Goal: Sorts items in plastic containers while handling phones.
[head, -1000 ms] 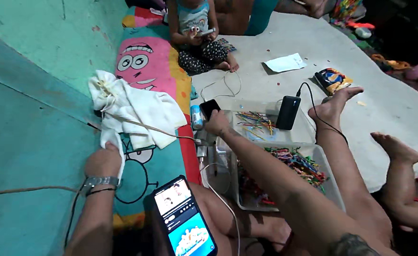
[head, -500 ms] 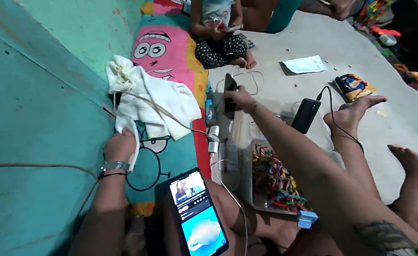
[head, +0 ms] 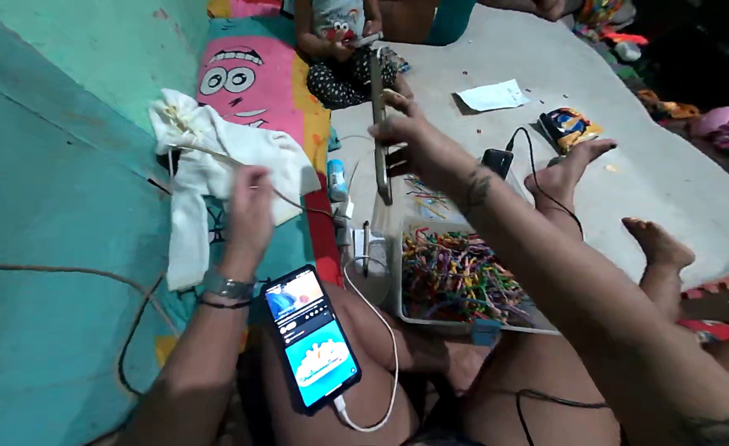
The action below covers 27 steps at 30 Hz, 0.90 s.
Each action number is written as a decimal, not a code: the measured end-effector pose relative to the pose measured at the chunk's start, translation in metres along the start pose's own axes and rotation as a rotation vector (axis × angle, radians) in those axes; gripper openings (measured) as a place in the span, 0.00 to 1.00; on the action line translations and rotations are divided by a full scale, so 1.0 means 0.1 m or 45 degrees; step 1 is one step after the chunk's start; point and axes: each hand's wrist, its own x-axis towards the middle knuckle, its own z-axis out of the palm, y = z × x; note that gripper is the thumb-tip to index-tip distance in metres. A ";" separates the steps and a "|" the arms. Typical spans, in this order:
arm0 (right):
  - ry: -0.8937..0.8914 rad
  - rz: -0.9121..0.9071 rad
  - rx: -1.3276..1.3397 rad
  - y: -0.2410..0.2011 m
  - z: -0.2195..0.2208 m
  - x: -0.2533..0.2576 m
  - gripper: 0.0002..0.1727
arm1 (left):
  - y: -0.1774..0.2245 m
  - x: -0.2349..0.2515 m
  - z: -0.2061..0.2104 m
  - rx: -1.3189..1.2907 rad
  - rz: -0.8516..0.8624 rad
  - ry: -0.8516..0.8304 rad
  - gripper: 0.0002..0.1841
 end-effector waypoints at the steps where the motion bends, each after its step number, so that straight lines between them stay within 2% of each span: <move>1: -0.035 -0.027 0.014 0.05 0.09 -0.12 0.48 | 0.21 -0.02 0.10 -0.094 -0.015 -0.265 0.25; 3: -0.088 -0.078 0.065 0.16 0.25 -0.31 0.51 | 0.50 -0.03 0.21 -0.228 -0.026 -0.651 0.31; 6: -0.011 -0.093 0.117 0.30 0.47 -0.52 0.52 | 0.69 -0.16 0.26 -0.462 -0.059 -0.847 0.36; 8: 0.056 -0.168 0.082 0.37 0.58 -0.59 0.53 | 0.72 -0.32 0.27 -0.630 -0.109 -0.788 0.28; 9: 0.023 -0.196 0.063 0.37 0.59 -0.63 0.51 | 0.74 -0.38 0.22 -0.675 -0.140 -0.760 0.29; 11: -0.138 -0.196 0.092 0.34 0.53 -0.72 0.46 | 0.68 -0.44 0.13 -0.840 -0.283 -0.689 0.26; 13: -0.289 -0.219 0.061 0.31 0.46 -0.77 0.43 | 0.54 -0.35 0.07 -1.200 -0.478 -0.640 0.20; 15: -0.347 -0.247 -0.030 0.29 0.39 -0.82 0.41 | 0.40 -0.20 -0.04 -1.472 -0.681 -0.590 0.25; 16: -0.349 -0.259 -0.092 0.30 0.35 -0.84 0.40 | 0.33 -0.12 -0.10 -1.506 -0.730 -0.535 0.25; 19: -0.318 -0.299 -0.204 0.49 0.15 -0.94 0.34 | 0.07 0.27 -0.27 -1.380 -0.634 -0.438 0.27; 22: -0.243 -0.312 -0.199 0.78 -0.17 -1.14 0.32 | -0.18 0.72 -0.49 -1.164 -0.521 -0.397 0.28; 24: -0.163 -0.323 -0.176 0.98 -0.39 -1.35 0.34 | -0.31 1.00 -0.64 -0.966 -0.589 -0.277 0.30; 27: -0.028 -0.301 -0.216 1.29 -0.65 -1.69 0.36 | -0.51 1.27 -0.74 -0.445 -0.618 0.006 0.33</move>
